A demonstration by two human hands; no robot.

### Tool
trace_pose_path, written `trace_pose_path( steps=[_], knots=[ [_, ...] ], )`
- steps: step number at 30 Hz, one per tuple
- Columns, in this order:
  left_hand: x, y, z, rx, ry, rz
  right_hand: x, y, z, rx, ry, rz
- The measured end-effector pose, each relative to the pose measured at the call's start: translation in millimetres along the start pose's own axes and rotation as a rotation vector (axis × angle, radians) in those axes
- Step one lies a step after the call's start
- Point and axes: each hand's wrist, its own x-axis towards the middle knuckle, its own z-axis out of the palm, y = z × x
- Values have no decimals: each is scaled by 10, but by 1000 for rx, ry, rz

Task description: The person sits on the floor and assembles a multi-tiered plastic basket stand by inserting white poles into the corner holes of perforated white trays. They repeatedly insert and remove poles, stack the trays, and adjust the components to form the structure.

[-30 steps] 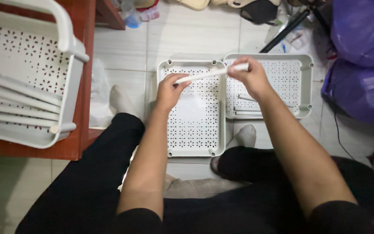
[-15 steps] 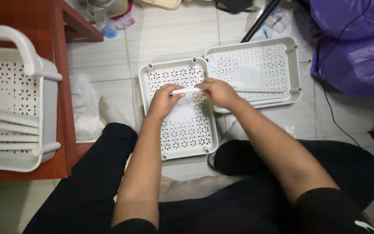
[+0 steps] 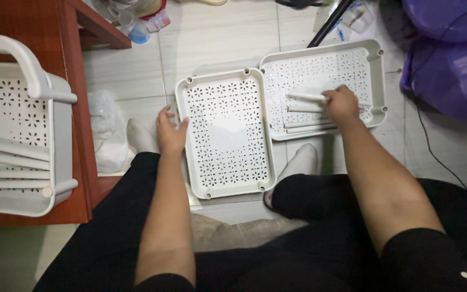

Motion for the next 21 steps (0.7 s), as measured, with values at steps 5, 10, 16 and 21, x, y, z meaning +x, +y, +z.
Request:
trace_pose_path(
  steps=[5, 10, 16, 21],
  knots=[
    [-17, -494, 36, -109, -446, -201, -4, 250, 309, -14, -62, 123],
    [-184, -450, -41, 54, -900, -530, -7, 52, 215, -63, -83, 107],
    [-183, -295, -159, 5, -870, -576, -2, -719, 61, 150, -53, -128],
    [-124, -264, -227, -121, -670, -385, -191, -1325, 200, 280, -480, -186]
  ],
)
